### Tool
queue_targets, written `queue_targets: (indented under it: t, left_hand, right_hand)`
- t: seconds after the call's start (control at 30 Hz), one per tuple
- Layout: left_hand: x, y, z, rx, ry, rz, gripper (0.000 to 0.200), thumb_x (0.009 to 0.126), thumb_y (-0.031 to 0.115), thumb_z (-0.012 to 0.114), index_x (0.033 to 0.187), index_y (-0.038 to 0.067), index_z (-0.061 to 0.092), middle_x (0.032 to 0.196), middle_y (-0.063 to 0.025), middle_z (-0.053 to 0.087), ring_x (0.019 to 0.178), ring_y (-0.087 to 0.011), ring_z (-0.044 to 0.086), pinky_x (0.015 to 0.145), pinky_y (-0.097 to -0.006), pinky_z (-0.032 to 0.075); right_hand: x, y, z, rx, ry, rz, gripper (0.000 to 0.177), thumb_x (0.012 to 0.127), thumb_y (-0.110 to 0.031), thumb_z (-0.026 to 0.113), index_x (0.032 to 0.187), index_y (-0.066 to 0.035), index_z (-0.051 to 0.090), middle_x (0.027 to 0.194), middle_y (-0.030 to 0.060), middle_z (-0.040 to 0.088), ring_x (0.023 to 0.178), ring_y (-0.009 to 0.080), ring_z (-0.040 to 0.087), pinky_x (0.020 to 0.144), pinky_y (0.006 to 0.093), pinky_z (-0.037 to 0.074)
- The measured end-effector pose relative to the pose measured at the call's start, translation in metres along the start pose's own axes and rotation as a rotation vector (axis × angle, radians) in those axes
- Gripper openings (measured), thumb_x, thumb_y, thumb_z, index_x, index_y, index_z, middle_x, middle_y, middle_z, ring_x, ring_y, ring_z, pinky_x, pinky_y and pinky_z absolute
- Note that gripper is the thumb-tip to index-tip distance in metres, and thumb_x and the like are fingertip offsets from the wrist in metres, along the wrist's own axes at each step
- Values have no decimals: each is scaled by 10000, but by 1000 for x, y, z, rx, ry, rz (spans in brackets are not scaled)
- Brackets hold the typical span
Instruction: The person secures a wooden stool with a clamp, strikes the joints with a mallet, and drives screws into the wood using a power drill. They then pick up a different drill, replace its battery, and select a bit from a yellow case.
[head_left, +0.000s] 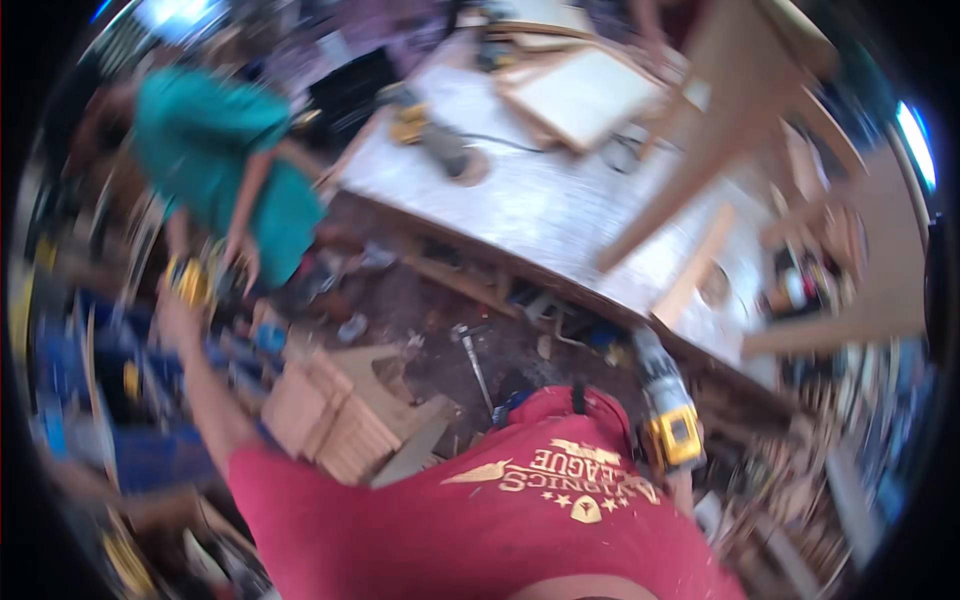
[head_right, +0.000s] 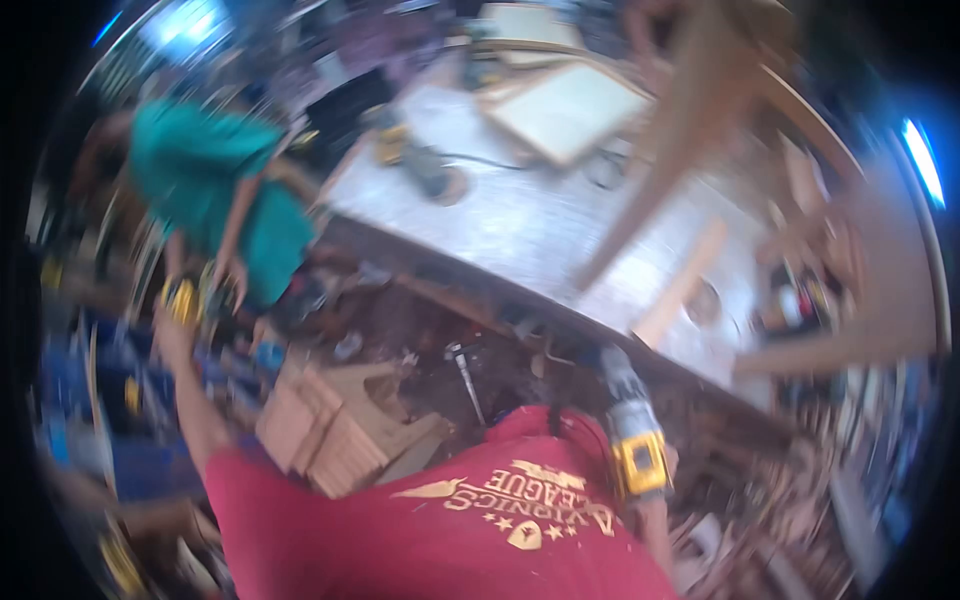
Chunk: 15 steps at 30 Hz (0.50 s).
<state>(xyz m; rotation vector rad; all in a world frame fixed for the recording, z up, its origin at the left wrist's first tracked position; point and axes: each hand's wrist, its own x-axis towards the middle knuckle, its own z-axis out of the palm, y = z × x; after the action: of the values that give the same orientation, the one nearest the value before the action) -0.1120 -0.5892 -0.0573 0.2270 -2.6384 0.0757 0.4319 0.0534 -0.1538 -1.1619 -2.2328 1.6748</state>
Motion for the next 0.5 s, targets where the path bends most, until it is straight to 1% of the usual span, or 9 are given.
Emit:
queue_targets:
  t: [0.03,0.07,0.1,0.17,0.2,0.27,0.3,0.47,0.5]
  left_hand:
    - [2,-18,21,25,77,53,909,690,279,805,1467,112,363,1322,-206,542,1183,-393,551,974,-477,471]
    - [0,-27,32,193,101,-10,931,698,339,812,1480,125,354,1298,-183,549,1136,-391,572,942,-503,481]
    - [3,-48,52,339,153,23,967,711,472,791,1493,132,333,1287,-171,540,1103,-377,583,921,-525,479]
    - [17,-52,44,394,107,-26,835,761,665,666,1324,61,546,1081,-146,642,929,-351,650,767,-444,546]
    - [0,-7,-9,203,40,-181,730,766,630,700,1175,31,626,1009,-165,670,818,-352,679,630,-425,561]
    - [-26,17,-31,54,231,-238,675,765,559,714,1170,26,624,1027,-162,668,837,-339,679,653,-422,563]
    - [-39,23,-36,-23,337,-233,649,765,524,721,1167,24,622,1036,-160,668,846,-333,679,664,-421,563]
    - [-110,73,-61,-405,582,-143,533,764,346,756,1154,13,615,1082,-153,664,893,-300,677,721,-416,567]
    - [-127,83,-68,-482,581,-135,513,763,311,763,1152,10,614,1092,-152,663,903,-294,677,733,-415,568]
  right_hand:
    - [-3,-7,1,16,-1,-27,458,759,-138,800,1174,-34,636,1014,73,712,902,136,683,797,291,549]
    - [-6,-17,1,36,-6,-56,461,757,-138,801,1175,-33,636,1014,73,713,902,135,684,797,290,549]
    - [-7,-25,0,56,-15,-92,464,756,-138,803,1175,-33,636,1014,73,713,901,134,684,797,289,550]
    - [-8,-47,-3,111,-18,-177,469,752,-138,806,1176,-31,636,1014,74,715,900,131,686,797,287,551]
    - [-7,-61,-5,140,-17,-230,472,751,-138,808,1176,-30,635,1014,74,715,900,130,686,797,286,552]
    - [-14,-90,-12,89,67,-358,487,732,-172,828,1163,-37,643,1009,80,715,897,130,690,803,287,550]
    - [-12,-88,-17,-15,101,-534,476,715,-182,845,1128,-39,655,1002,76,716,885,161,699,799,292,550]
    - [-8,-70,-22,-68,189,-616,449,709,-204,856,1083,-44,666,981,78,711,855,199,702,771,300,552]
    - [-5,-58,-20,78,183,-559,430,718,-203,847,1075,-47,668,976,76,710,851,198,701,763,301,553]
